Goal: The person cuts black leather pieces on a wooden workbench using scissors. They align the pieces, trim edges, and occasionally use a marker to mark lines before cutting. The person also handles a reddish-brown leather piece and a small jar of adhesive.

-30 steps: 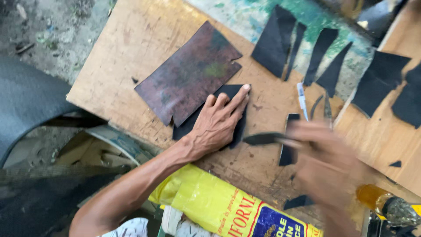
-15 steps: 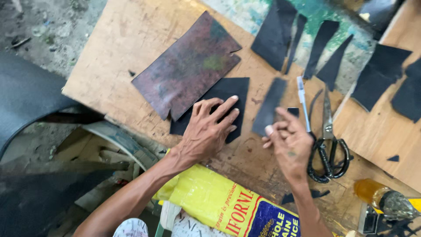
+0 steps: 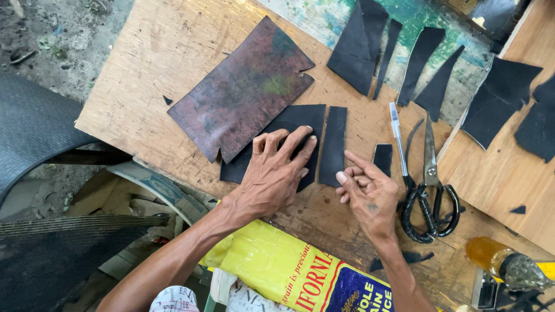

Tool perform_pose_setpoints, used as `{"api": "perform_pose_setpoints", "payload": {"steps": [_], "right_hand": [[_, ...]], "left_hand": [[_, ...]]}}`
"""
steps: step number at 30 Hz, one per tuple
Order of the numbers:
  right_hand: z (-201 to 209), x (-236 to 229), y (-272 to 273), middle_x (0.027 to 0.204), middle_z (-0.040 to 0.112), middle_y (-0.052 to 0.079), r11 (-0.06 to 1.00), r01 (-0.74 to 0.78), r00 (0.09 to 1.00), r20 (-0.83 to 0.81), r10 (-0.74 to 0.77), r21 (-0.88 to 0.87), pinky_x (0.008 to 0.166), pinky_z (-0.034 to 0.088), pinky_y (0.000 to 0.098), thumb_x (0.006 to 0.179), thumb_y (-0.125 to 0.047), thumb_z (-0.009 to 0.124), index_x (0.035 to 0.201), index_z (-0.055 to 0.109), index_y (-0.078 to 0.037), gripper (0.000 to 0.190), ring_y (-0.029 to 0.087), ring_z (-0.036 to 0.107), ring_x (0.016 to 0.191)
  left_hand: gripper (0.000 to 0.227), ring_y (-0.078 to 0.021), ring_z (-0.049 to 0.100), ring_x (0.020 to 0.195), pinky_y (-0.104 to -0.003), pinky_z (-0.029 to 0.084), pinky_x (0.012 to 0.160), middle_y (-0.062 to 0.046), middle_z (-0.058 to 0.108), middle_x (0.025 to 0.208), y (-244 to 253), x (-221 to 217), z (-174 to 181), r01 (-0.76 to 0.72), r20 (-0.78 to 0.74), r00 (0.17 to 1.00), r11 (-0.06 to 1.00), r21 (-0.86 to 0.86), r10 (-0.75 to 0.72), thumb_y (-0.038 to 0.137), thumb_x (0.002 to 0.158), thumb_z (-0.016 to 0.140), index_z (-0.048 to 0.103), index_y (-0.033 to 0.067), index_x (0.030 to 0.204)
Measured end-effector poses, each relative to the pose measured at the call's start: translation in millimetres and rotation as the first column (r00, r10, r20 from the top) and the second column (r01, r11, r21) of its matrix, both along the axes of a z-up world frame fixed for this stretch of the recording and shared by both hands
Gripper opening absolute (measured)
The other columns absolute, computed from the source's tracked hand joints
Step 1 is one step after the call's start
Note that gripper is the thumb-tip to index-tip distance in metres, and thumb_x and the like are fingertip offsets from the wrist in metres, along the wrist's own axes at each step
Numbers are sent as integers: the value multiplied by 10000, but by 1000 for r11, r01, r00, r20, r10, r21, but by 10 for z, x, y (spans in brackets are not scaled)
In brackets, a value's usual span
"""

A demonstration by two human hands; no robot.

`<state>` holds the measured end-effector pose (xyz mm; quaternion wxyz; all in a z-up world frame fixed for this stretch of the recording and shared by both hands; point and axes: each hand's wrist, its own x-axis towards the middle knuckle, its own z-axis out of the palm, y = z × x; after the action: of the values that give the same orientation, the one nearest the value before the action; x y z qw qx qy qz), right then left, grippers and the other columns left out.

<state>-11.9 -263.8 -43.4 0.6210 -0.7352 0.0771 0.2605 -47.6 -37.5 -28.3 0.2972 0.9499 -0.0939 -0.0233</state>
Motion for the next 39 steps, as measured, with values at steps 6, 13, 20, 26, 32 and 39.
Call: {"api": "perform_pose_setpoints", "payload": {"steps": [6, 13, 20, 26, 32, 39], "right_hand": [[48, 14, 53, 946, 673, 35, 999, -28, 999, 28, 29, -28, 509, 493, 179, 892, 6, 737, 1360, 627, 40, 482, 65, 642, 674], [80, 26, 73, 939, 654, 9, 999, -30, 999, 10, 30, -30, 496, 474, 165, 889, -14, 741, 1366, 627, 29, 492, 42, 609, 668], [57, 34, 32, 928, 653, 15, 997, -66, 998, -21, 65, -48, 509, 478, 167, 899, -17, 742, 1380, 617, 31, 499, 40, 603, 672], [78, 66, 19, 915, 651, 35, 995, -93, 996, -2, 93, -28, 516, 496, 174, 889, -8, 745, 1384, 605, 41, 518, 53, 624, 670], [42, 56, 1, 904, 677, 59, 998, -59, 998, -11, 59, -27, 514, 495, 181, 889, -10, 753, 1358, 626, 51, 489, 73, 643, 665], [50, 68, 10, 903, 714, 93, 998, -63, 998, 12, 64, -28, 500, 502, 185, 883, -4, 757, 1330, 636, 62, 467, 91, 674, 670]], "left_hand": [[660, -350, 409, 1288, -524, 325, 1048, -143, 420, 1443, -7, 48, 8, -28, -53, 998, 999, -46, 26, 181, 807, 761, 546, 36, 1414], [695, -353, 415, 1305, -504, 332, 1053, -152, 429, 1455, 41, 46, -41, -72, -71, 995, 988, -134, 63, 178, 789, 800, 542, 18, 1415], [489, -339, 431, 1392, -513, 309, 1083, -113, 477, 1537, -13, -310, 59, -171, 29, 985, 985, -28, 172, 206, 812, 800, 673, 79, 1267], [476, -324, 425, 1417, -506, 304, 1098, -97, 477, 1559, 49, -327, 94, -178, -3, 984, 981, -72, 178, 223, 820, 812, 695, 95, 1264], [434, -335, 424, 1398, -522, 296, 1088, -102, 474, 1542, -14, -318, 87, -202, 51, 978, 978, -46, 204, 297, 816, 850, 724, 165, 1210], [398, -333, 432, 1391, -512, 301, 1085, -102, 485, 1528, -38, -311, 79, -219, 57, 974, 975, -45, 221, 305, 801, 858, 747, 164, 1156]]}}
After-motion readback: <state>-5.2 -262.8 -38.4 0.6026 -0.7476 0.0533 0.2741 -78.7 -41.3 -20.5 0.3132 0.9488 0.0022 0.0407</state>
